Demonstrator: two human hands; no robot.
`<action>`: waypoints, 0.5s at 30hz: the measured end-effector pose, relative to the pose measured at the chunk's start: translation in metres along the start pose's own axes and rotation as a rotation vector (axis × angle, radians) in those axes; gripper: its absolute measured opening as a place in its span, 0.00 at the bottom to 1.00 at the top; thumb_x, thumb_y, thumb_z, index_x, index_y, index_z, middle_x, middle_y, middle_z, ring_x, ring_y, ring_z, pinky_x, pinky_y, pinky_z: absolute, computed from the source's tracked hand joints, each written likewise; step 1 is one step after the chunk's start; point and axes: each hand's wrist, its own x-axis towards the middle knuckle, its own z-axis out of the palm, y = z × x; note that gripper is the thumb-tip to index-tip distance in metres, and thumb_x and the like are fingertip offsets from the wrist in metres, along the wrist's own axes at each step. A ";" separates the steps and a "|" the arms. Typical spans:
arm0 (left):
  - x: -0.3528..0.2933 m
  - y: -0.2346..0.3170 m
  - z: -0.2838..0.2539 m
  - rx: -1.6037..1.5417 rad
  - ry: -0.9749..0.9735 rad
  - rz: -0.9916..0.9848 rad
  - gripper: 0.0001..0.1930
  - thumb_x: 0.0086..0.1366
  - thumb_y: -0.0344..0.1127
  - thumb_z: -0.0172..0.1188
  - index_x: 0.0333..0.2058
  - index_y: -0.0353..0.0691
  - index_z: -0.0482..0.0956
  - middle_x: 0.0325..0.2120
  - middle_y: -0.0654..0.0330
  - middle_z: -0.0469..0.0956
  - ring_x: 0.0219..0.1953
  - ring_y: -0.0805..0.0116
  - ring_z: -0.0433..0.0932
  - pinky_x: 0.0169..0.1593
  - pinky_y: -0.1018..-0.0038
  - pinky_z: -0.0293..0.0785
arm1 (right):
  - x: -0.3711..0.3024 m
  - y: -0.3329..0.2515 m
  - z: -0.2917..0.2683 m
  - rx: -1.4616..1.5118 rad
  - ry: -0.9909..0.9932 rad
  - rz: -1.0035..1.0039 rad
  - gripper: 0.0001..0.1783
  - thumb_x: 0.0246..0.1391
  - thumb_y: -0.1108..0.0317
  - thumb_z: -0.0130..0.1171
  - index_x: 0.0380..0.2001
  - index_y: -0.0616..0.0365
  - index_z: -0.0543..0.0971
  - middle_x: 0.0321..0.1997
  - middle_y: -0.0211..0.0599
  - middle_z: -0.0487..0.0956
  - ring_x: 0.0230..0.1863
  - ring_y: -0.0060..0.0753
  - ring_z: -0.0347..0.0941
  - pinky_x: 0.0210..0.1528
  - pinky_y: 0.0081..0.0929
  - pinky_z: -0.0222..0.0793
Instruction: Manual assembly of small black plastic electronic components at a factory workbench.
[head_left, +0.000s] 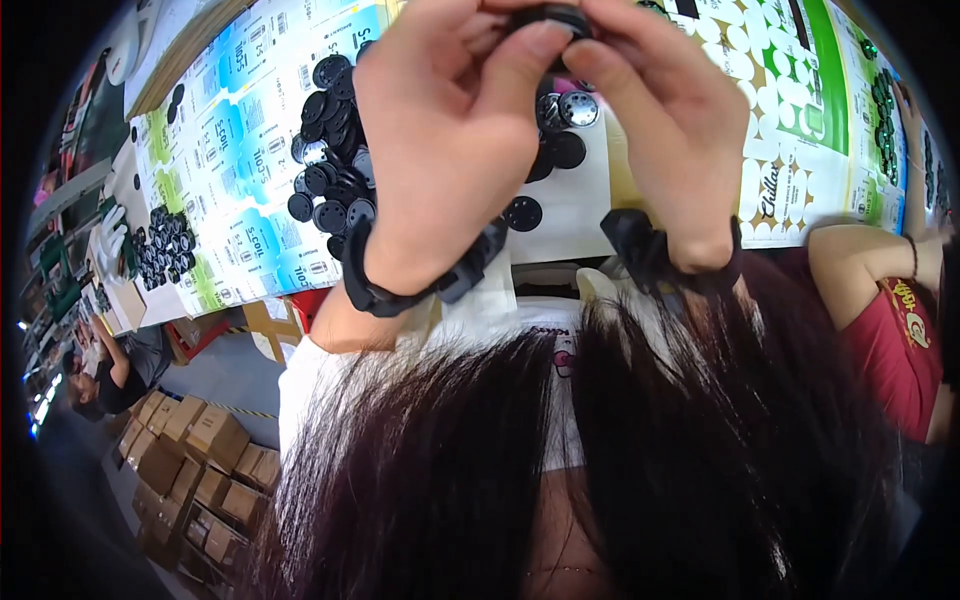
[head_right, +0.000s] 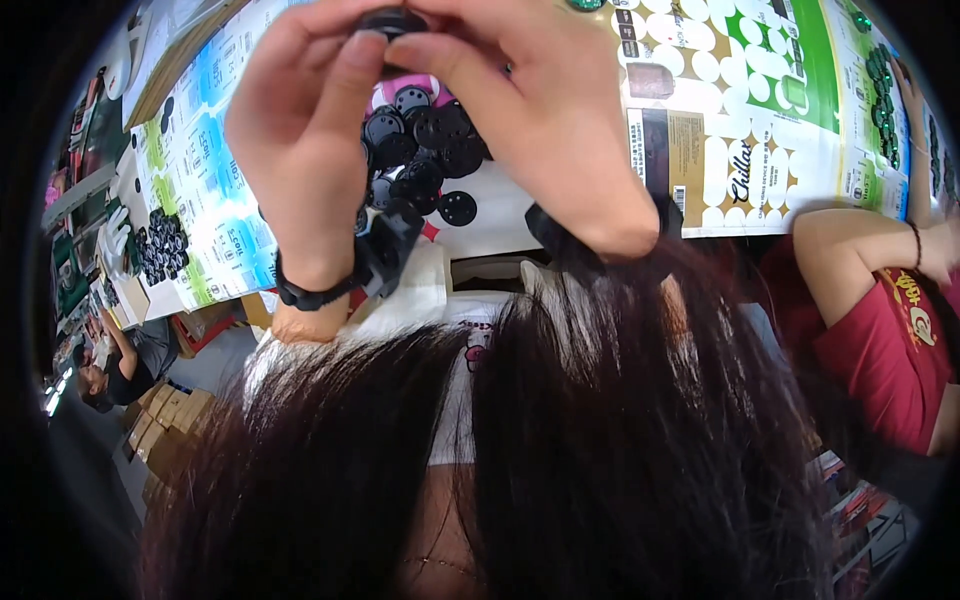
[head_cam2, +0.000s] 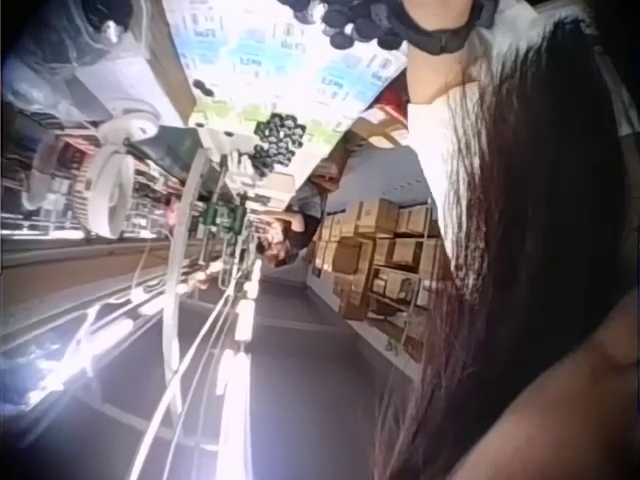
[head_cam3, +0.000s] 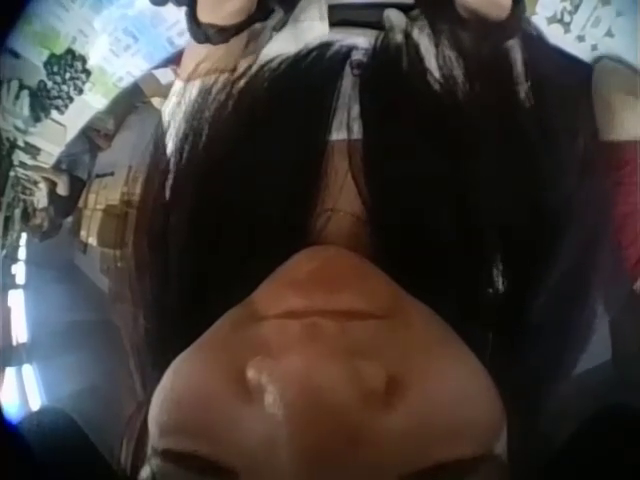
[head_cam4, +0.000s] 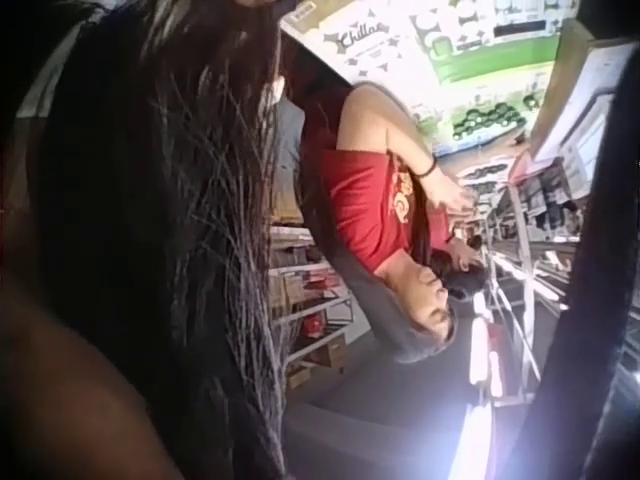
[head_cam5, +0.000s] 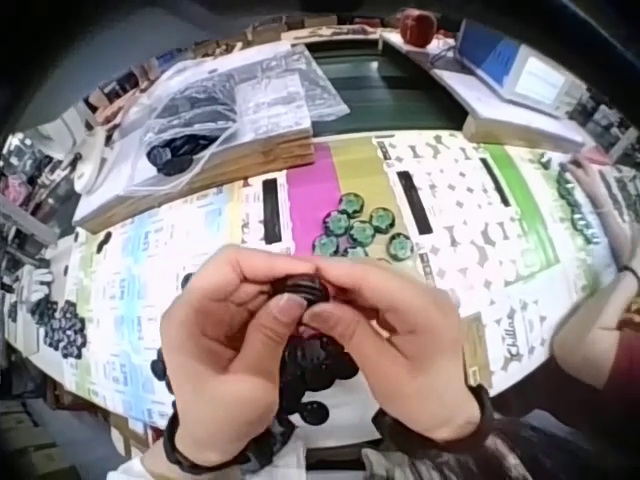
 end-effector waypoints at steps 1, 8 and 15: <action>0.005 0.001 -0.002 0.028 -0.028 0.057 0.06 0.58 0.19 0.47 0.35 0.28 0.70 0.29 0.58 0.74 0.31 0.76 0.73 0.35 0.84 0.70 | 0.002 0.000 0.004 0.003 -0.003 0.005 0.20 0.50 0.69 0.54 0.46 0.67 0.68 0.45 0.47 0.71 0.44 0.36 0.70 0.45 0.25 0.67; 0.047 0.012 -0.024 0.432 -0.234 -0.090 0.06 0.58 0.20 0.46 0.34 0.32 0.71 0.25 0.62 0.73 0.27 0.79 0.71 0.30 0.85 0.68 | 0.033 0.011 0.003 -0.021 -0.015 -0.141 0.11 0.45 0.81 0.55 0.36 0.67 0.74 0.29 0.36 0.76 0.30 0.21 0.72 0.33 0.14 0.69; 0.153 -0.049 -0.163 1.375 -0.362 0.508 0.17 0.59 0.30 0.48 0.48 0.36 0.68 0.35 0.51 0.75 0.35 0.62 0.74 0.40 0.75 0.68 | 0.037 0.054 0.008 -0.969 -0.080 -0.372 0.10 0.35 0.74 0.60 0.27 0.60 0.74 0.29 0.40 0.71 0.36 0.41 0.69 0.36 0.29 0.65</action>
